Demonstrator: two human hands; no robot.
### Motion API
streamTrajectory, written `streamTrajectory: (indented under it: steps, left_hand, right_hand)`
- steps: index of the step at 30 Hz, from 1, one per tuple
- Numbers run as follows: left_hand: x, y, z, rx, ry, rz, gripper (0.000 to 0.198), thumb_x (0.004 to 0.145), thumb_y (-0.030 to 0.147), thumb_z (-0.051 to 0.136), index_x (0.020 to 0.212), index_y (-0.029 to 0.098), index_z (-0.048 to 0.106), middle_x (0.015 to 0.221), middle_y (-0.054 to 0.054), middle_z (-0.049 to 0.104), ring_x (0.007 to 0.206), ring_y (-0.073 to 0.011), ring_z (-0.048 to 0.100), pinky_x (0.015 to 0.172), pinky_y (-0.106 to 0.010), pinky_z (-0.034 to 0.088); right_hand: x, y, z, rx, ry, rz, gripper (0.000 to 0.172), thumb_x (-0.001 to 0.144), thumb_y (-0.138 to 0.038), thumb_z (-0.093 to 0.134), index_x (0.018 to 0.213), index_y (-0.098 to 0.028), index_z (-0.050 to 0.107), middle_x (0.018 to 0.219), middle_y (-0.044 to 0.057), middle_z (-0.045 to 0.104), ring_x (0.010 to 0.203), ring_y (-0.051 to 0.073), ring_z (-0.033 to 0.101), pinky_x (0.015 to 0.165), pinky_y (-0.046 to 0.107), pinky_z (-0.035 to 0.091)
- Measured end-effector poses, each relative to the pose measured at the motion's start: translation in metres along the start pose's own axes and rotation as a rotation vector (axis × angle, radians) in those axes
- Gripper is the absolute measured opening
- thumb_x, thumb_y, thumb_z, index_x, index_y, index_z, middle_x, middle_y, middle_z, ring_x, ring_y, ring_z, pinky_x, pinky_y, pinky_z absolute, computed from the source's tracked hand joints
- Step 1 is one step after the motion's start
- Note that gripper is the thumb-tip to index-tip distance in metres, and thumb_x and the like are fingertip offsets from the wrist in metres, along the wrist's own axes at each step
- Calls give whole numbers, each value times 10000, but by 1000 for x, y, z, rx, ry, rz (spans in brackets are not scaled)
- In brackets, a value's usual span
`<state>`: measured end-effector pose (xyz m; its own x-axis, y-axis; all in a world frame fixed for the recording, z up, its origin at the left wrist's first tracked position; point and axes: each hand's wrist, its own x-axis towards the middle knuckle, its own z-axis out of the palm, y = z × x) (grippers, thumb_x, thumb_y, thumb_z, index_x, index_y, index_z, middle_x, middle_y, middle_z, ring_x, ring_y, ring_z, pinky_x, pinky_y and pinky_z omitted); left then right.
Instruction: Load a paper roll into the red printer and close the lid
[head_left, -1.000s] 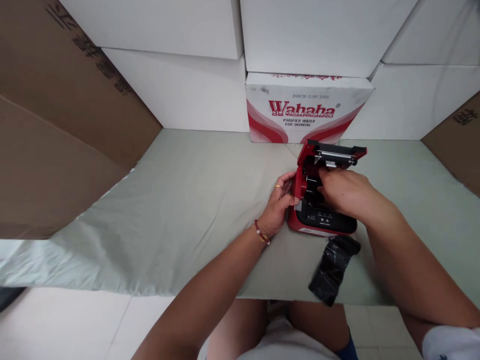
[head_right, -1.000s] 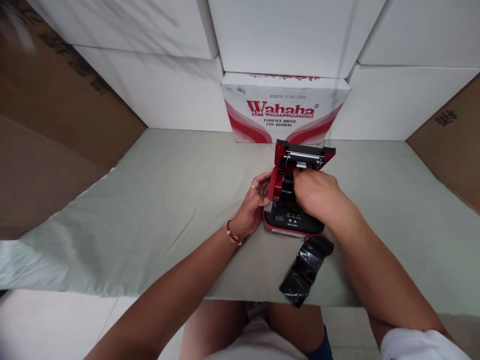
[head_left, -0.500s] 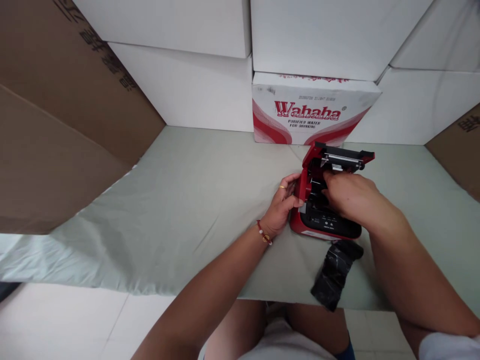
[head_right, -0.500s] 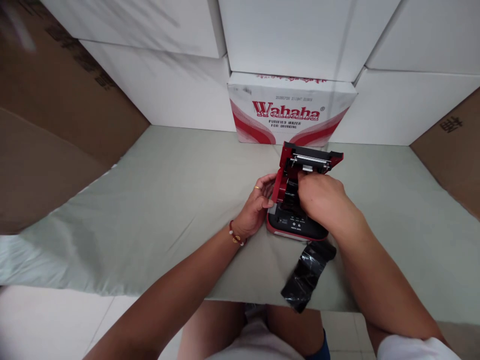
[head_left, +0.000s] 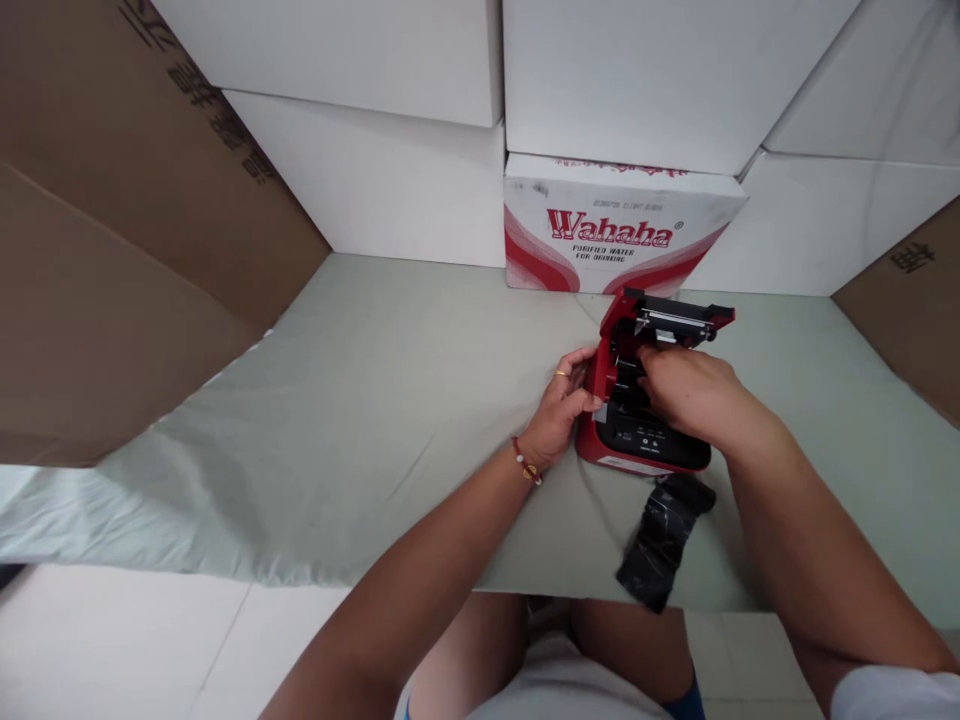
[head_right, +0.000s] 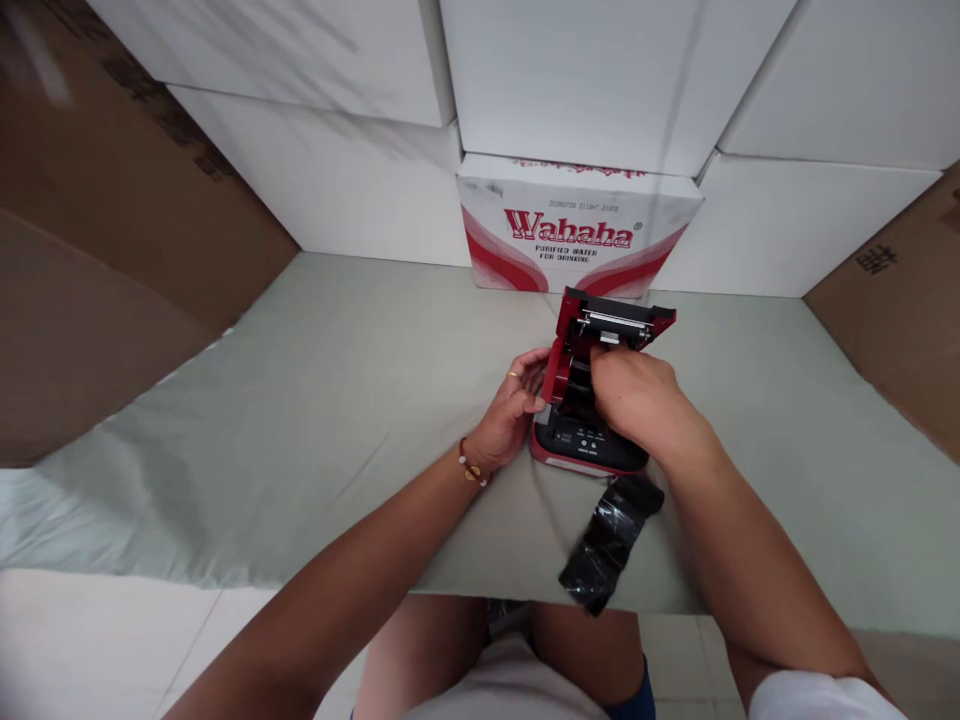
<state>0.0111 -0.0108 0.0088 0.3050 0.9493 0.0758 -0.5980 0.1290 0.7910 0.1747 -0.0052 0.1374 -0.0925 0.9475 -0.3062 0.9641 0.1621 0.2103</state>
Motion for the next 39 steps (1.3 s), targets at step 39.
streamTrajectory:
  steps: [39]
  left_hand:
    - [-1,4,-1,1,-1,4,628,689,281,809,1292,259,634,1451,-61,666,1457,-284,541,1268,-454,373]
  right_hand:
    - [-136,51,95,677,69,-132,318,991,-396,600,1202,-261,798,1122,108,789,949,285,762,840,438,632]
